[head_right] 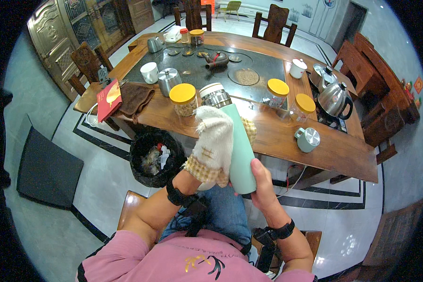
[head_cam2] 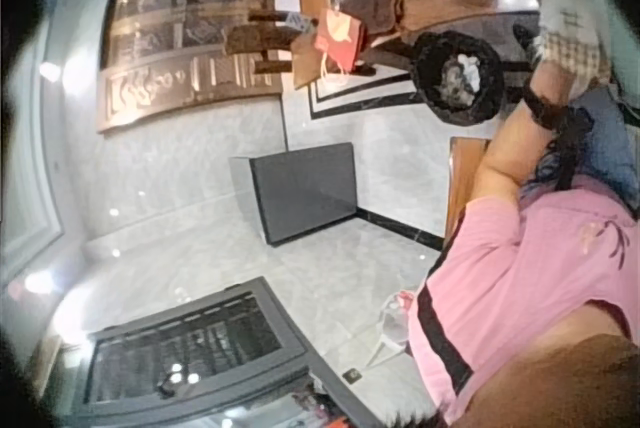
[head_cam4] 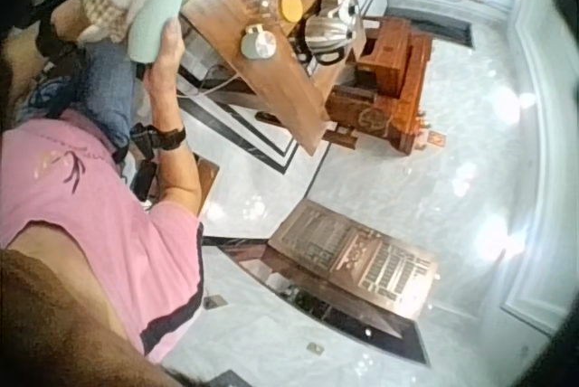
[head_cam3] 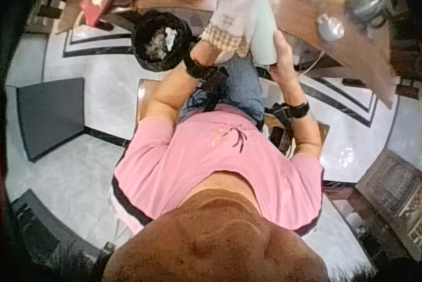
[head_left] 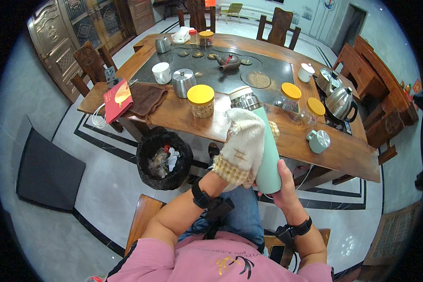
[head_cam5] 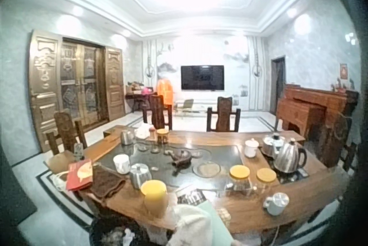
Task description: The person wipes a yellow-lidded jar, a light green thermos, and a small light green mug with a cloth while seated at a wooden table. Each item is wiped and returned to the table.
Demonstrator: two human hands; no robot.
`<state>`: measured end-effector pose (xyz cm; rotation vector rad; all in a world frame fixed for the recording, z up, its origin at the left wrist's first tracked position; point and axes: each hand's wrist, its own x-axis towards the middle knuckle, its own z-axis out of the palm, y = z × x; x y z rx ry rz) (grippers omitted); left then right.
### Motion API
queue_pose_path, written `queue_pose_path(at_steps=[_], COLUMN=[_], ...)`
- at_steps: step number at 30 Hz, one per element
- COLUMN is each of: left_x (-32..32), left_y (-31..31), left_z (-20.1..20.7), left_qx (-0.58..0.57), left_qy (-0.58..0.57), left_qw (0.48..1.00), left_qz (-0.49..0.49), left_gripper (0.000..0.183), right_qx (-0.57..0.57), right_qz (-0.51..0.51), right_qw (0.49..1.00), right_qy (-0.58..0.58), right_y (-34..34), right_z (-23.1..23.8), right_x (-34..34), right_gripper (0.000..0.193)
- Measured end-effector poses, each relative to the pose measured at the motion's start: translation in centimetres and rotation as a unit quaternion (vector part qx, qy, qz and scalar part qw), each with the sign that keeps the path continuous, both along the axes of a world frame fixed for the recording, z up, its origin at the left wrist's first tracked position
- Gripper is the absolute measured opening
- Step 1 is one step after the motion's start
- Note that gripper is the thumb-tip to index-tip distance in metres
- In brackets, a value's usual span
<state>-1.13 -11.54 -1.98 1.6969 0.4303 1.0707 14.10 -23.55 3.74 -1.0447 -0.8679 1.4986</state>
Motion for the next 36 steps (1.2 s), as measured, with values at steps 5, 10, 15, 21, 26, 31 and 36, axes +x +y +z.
queue_pose_path(at_steps=[5,10,15,21,26,31,36], left_x=[-2.2,-4.0,-1.4,3.4,3.2,2.0,0.8], left_y=[-2.8,-2.9,-1.0,-2.7,-5.2,-5.4,-3.5], left_z=[-1.1,-0.2,1.1,3.5,6.3,7.8,7.3], left_qx=[0.05,0.293,-0.24,-0.247,0.014,0.027,-0.161], left_qy=[0.188,0.204,-0.064,-0.09,0.136,0.159,0.083], left_qw=[0.98,0.934,0.959,0.965,0.963,0.97,0.975], left_qz=[-0.043,0.032,-0.137,0.014,0.232,0.182,-0.132], left_gripper=[0.055,0.056,0.052,0.062,0.078,0.076,0.066], right_qx=[-0.092,-0.094,-0.008,0.247,0.162,0.199,0.232], right_qz=[0.158,0.187,-0.024,-0.169,-0.191,-0.161,-0.102], right_qw=[0.893,0.911,0.933,0.912,0.954,0.967,0.963], right_qy=[0.411,0.355,-0.359,-0.281,-0.164,-0.016,0.091], right_y=[-0.4,-0.4,1.4,5.3,8.0,7.9,6.9], right_z=[-0.6,-0.4,4.6,8.4,8.8,9.2,10.3], right_x=[-0.7,-1.0,2.9,1.3,0.2,1.0,2.7], right_gripper=[0.082,0.087,0.032,0.082,0.069,0.046,0.048])
